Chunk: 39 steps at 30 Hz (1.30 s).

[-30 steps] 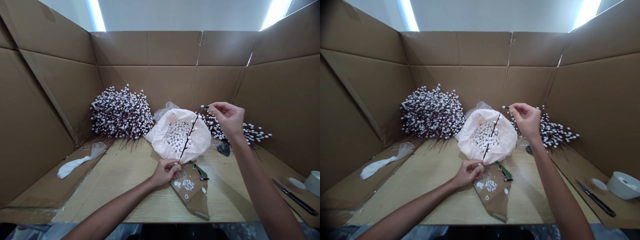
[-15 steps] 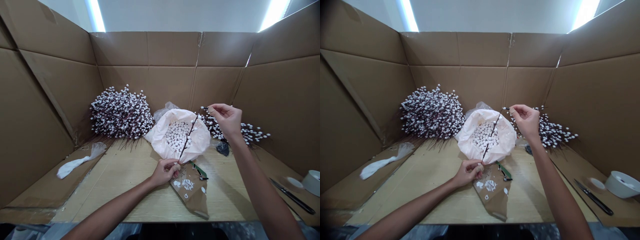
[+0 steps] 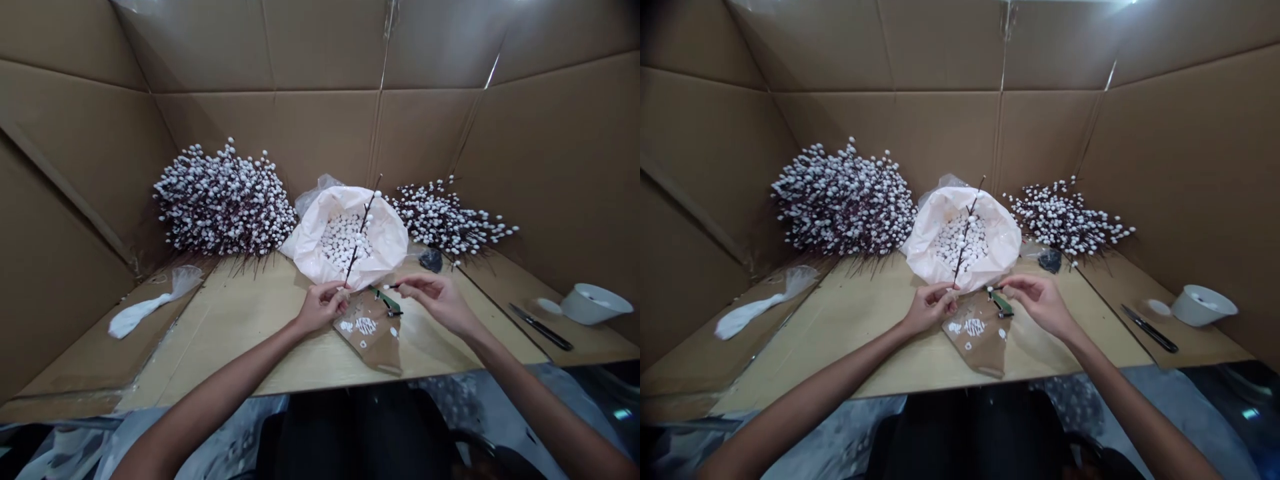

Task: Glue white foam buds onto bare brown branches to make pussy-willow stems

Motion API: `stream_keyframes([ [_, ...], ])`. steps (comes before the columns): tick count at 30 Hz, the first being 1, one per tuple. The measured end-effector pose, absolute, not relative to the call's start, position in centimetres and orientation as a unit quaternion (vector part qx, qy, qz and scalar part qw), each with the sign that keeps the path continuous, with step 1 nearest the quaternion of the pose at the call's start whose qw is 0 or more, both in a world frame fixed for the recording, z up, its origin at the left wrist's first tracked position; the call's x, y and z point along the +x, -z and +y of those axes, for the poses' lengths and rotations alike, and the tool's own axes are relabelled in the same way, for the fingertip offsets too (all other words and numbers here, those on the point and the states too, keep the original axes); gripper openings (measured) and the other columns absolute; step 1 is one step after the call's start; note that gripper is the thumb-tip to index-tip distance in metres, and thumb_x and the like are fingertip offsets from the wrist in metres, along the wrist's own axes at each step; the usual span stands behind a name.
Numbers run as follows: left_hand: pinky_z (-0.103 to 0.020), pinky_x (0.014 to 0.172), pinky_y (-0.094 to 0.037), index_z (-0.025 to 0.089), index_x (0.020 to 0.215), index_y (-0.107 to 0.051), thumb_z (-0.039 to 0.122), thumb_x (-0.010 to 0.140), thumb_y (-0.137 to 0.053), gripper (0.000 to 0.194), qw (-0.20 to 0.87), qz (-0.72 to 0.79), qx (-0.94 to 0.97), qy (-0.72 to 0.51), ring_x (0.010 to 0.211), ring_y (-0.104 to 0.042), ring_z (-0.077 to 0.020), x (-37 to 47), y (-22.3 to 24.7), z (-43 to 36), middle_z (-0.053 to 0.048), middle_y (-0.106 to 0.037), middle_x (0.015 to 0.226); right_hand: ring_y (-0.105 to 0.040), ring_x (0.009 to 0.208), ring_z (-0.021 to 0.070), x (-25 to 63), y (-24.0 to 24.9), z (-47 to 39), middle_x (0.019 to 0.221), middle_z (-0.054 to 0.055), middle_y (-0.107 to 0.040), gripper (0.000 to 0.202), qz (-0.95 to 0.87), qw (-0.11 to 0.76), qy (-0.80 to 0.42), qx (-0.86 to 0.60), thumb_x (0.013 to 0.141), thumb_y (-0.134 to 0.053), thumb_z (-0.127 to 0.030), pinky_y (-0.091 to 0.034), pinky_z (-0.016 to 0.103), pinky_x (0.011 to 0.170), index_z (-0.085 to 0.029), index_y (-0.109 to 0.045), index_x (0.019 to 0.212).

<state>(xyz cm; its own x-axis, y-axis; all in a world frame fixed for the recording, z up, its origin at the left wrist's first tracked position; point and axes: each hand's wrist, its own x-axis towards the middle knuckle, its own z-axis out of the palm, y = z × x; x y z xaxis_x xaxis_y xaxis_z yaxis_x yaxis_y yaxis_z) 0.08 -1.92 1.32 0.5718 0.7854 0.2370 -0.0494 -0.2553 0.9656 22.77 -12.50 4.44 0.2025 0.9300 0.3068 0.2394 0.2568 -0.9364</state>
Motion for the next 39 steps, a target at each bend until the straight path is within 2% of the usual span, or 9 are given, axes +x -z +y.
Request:
stream_keyframes([
  [3,-0.021,0.050,-0.048,0.009,0.095,-0.068,0.043,0.073,-0.069,0.040,0.547,0.261,0.697,-0.383,0.046,-0.057,-0.0098,0.2,-1.1,-1.7,-0.003,-0.064,0.056,-0.066,0.086,0.0213,22.9,-1.2,-14.0,0.090,0.008,-0.072,0.027,-0.568,0.502,-0.331,-0.563,0.079,-0.066,-0.042,-0.052,0.032,0.080,-0.016,-0.070,0.086],
  [8,-0.021,0.051,-0.048,0.009,0.096,-0.067,0.044,0.076,-0.066,0.040,0.540,0.246,0.707,-0.384,0.047,-0.057,-0.0099,0.2,-1.1,-1.7,-0.003,-0.064,0.056,-0.062,0.089,0.0204,23.7,1.5,-15.4,0.093,0.008,-0.068,0.021,-0.637,0.432,-0.267,-0.580,0.088,-0.055,-0.035,-0.047,0.031,0.080,-0.018,-0.068,0.089],
  [14,-0.021,0.050,-0.047,0.009,0.096,-0.067,0.042,0.076,-0.066,0.038,0.532,0.248,0.715,-0.381,0.047,-0.056,-0.0100,0.2,-1.2,-1.9,-0.001,-0.063,0.055,-0.060,0.090,0.0187,24.0,2.0,-15.9,0.093,0.006,-0.064,0.015,-0.660,0.441,-0.242,-0.558,0.089,-0.053,-0.027,-0.045,0.029,0.080,-0.021,-0.066,0.088],
  [21,-0.022,0.051,-0.049,0.009,0.097,-0.067,0.043,0.078,-0.064,0.039,0.524,0.238,0.723,-0.382,0.048,-0.057,-0.0104,0.1,-1.0,-1.8,-0.003,-0.064,0.058,-0.061,0.090,0.0190,24.1,2.1,-15.8,0.093,0.007,-0.065,0.016,-0.661,0.423,-0.242,-0.571,0.088,-0.054,-0.027,-0.045,0.031,0.081,-0.020,-0.067,0.087],
  [26,-0.022,0.048,-0.048,0.009,0.095,-0.068,0.046,0.075,-0.066,0.042,0.529,0.246,0.715,-0.385,0.047,-0.057,-0.0108,0.2,-1.3,-2.3,-0.003,-0.063,0.056,-0.061,0.090,0.0190,24.5,2.3,-16.3,0.099,0.009,-0.064,0.027,-0.612,0.462,-0.267,-0.583,0.086,-0.059,-0.035,-0.050,0.031,0.081,-0.019,-0.064,0.106],
  [29,-0.022,0.049,-0.048,0.008,0.095,-0.068,0.046,0.075,-0.066,0.044,0.540,0.240,0.711,-0.381,0.047,-0.057,-0.0108,0.3,-1.3,-2.8,-0.003,-0.063,0.057,-0.062,0.087,0.0176,24.4,1.2,-16.8,0.097,0.008,-0.064,0.040,-0.567,0.517,-0.258,-0.587,0.081,-0.065,-0.039,-0.051,0.030,0.082,-0.018,-0.060,0.115],
  [32,-0.022,0.048,-0.048,0.007,0.095,-0.068,0.047,0.074,-0.067,0.045,0.549,0.248,0.704,-0.376,0.046,-0.056,-0.0108,0.4,-1.4,-3.2,-0.003,-0.062,0.055,-0.062,0.086,0.0175,23.3,-0.9,-16.9,0.097,0.008,-0.065,0.040,-0.567,0.548,-0.251,-0.561,0.080,-0.066,-0.039,-0.053,0.030,0.082,-0.018,-0.061,0.114],
  [39,-0.024,0.048,-0.048,0.010,0.094,-0.069,0.050,0.073,-0.068,0.045,0.544,0.248,0.700,-0.391,0.046,-0.057,-0.0122,0.3,-2.0,-3.7,-0.003,-0.064,0.056,-0.064,0.094,0.0236,17.7,-4.2,-12.6,0.108,0.011,-0.067,0.041,-0.615,0.492,-0.264,-0.556,0.080,-0.063,-0.040,-0.053,0.037,0.083,-0.017,-0.065,0.114],
])
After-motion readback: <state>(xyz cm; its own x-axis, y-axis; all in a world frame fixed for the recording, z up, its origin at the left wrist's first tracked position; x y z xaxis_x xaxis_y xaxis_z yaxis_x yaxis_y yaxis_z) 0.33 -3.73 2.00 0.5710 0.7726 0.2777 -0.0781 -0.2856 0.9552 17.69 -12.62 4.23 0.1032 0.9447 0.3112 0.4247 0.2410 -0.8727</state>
